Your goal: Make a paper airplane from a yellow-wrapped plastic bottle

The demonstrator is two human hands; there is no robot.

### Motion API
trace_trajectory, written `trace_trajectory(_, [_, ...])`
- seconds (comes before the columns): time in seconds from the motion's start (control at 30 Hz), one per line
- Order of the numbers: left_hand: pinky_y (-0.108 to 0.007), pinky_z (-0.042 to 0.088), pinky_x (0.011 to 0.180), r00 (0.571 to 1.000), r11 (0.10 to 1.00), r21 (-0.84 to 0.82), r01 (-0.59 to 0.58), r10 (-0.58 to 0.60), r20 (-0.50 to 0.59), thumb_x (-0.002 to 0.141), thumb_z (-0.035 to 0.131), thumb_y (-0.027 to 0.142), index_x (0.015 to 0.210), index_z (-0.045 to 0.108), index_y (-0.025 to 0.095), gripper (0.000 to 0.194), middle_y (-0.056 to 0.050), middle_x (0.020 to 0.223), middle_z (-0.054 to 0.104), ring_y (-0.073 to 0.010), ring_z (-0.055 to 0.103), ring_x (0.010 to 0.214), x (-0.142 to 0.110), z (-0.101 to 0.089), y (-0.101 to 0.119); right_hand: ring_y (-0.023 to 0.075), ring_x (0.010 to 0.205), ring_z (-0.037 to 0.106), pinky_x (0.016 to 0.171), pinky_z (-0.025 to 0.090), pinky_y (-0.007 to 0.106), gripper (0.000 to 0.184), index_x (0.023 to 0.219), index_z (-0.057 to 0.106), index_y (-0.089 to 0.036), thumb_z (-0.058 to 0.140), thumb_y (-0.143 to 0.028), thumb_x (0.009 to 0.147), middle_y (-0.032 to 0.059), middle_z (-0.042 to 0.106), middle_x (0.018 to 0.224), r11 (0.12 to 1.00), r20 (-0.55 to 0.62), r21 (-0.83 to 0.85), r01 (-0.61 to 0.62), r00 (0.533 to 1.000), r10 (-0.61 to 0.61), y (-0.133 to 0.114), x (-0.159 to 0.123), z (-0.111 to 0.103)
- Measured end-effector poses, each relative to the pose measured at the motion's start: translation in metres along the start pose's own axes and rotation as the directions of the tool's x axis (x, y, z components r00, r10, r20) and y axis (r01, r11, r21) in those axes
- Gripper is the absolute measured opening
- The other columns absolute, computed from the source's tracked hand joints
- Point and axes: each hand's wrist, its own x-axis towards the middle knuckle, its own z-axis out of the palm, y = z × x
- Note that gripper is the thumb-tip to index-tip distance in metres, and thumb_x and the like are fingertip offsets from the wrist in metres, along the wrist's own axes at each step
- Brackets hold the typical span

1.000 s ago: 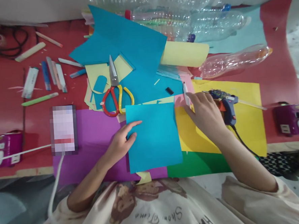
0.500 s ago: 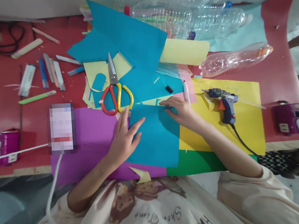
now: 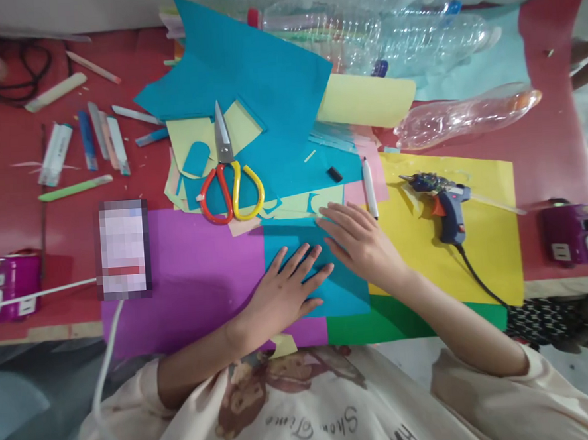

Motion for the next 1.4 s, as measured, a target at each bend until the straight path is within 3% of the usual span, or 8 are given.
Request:
trace_trajectory(0.2, [-0.049,0.033,0.116,0.998,0.996,-0.072,-0.055,0.052,-0.044,0.095,0.052,0.048,0.14,0.051,0.018,0.054,-0.016,0.15,0.048,-0.0298,0.042,0.141,-0.001,-0.01,-0.002,0.0241,0.136,0.052,0.115,0.043,0.046,0.047,0.146,0.048,-0.018,0.044,-0.02,0.099,0.0128,0.06,0.141,0.998,0.101,0.014,-0.063,0.993,0.061,-0.019,-0.028,0.005])
trace_trajectory(0.33, [-0.04,0.041,0.112,0.991,0.982,-0.164,-0.097,0.08,-0.106,0.098,0.049,0.034,0.125,0.06,0.015,0.035,-0.013,0.129,0.064,-0.025,0.056,0.127,-0.003,-0.025,-0.005,0.0244,0.138,0.05,0.116,0.043,0.047,0.051,0.151,0.042,-0.019,0.042,-0.02,0.1,0.0125,0.058,0.143,0.995,0.137,0.032,-0.096,0.986,0.091,-0.021,-0.034,0.008])
trace_trajectory(0.43, [-0.045,0.038,0.114,0.987,0.994,-0.096,-0.054,0.038,-0.158,0.099,0.047,0.032,0.137,0.05,0.013,0.043,-0.017,0.139,0.057,-0.0289,0.051,0.133,-0.003,-0.026,-0.006,0.0241,0.138,0.05,0.116,0.042,0.048,0.051,0.151,0.041,-0.019,0.042,-0.02,0.1,0.0117,0.057,0.144,0.994,0.129,0.031,-0.101,0.987,0.096,-0.023,-0.036,0.01])
trace_trajectory(0.53, [-0.049,0.03,0.117,0.986,1.0,-0.007,0.018,-0.019,-0.167,0.097,0.049,0.042,0.15,0.032,0.007,0.065,-0.023,0.152,0.042,-0.0342,0.039,0.143,-0.002,-0.018,-0.006,0.0234,0.137,0.05,0.116,0.043,0.045,0.049,0.148,0.046,-0.019,0.041,-0.02,0.1,0.0112,0.057,0.144,0.995,0.131,0.009,-0.096,0.987,0.094,-0.025,-0.038,0.013])
trace_trajectory(0.6, [-0.049,0.026,0.118,0.986,0.999,0.013,0.052,-0.049,-0.16,0.097,0.047,0.047,0.152,0.028,0.005,0.071,-0.024,0.154,0.04,-0.0356,0.036,0.145,-0.002,-0.01,-0.007,0.0235,0.137,0.051,0.116,0.043,0.044,0.047,0.147,0.048,-0.018,0.042,-0.022,0.1,0.0117,0.057,0.143,0.996,0.133,-0.009,-0.089,0.987,0.089,-0.026,-0.039,0.014])
trace_trajectory(0.8, [-0.049,0.026,0.118,0.987,0.997,0.029,0.072,-0.067,-0.146,0.1,0.037,0.05,0.151,0.03,0.002,0.07,-0.024,0.154,0.04,-0.0349,0.035,0.146,-0.003,0.002,-0.01,0.0256,0.138,0.049,0.116,0.043,0.046,0.051,0.15,0.042,-0.013,0.043,-0.025,0.1,0.0152,0.056,0.144,0.996,0.131,-0.009,-0.093,0.987,0.094,-0.026,-0.041,0.018])
trace_trajectory(0.93, [-0.049,0.027,0.118,0.991,0.997,0.01,0.077,-0.076,-0.107,0.1,0.038,0.049,0.152,0.03,0.002,0.071,-0.024,0.154,0.04,-0.0346,0.035,0.146,-0.001,0.003,-0.01,0.0259,0.139,0.047,0.117,0.04,0.049,0.053,0.153,0.038,-0.018,0.04,-0.026,0.101,0.0128,0.054,0.147,0.993,0.179,0.001,-0.119,0.977,0.117,-0.026,-0.041,0.018])
trace_trajectory(1.4, [-0.049,0.029,0.118,0.994,0.994,0.074,0.079,-0.073,-0.078,0.101,0.031,0.049,0.15,0.033,-0.001,0.07,-0.024,0.154,0.04,-0.0329,0.038,0.145,0.001,0.002,-0.009,0.0256,0.14,0.047,0.116,0.042,0.046,0.053,0.153,0.038,-0.017,0.04,-0.028,0.1,0.013,0.053,0.148,0.993,0.188,-0.011,-0.114,0.976,0.114,-0.027,-0.041,0.017])
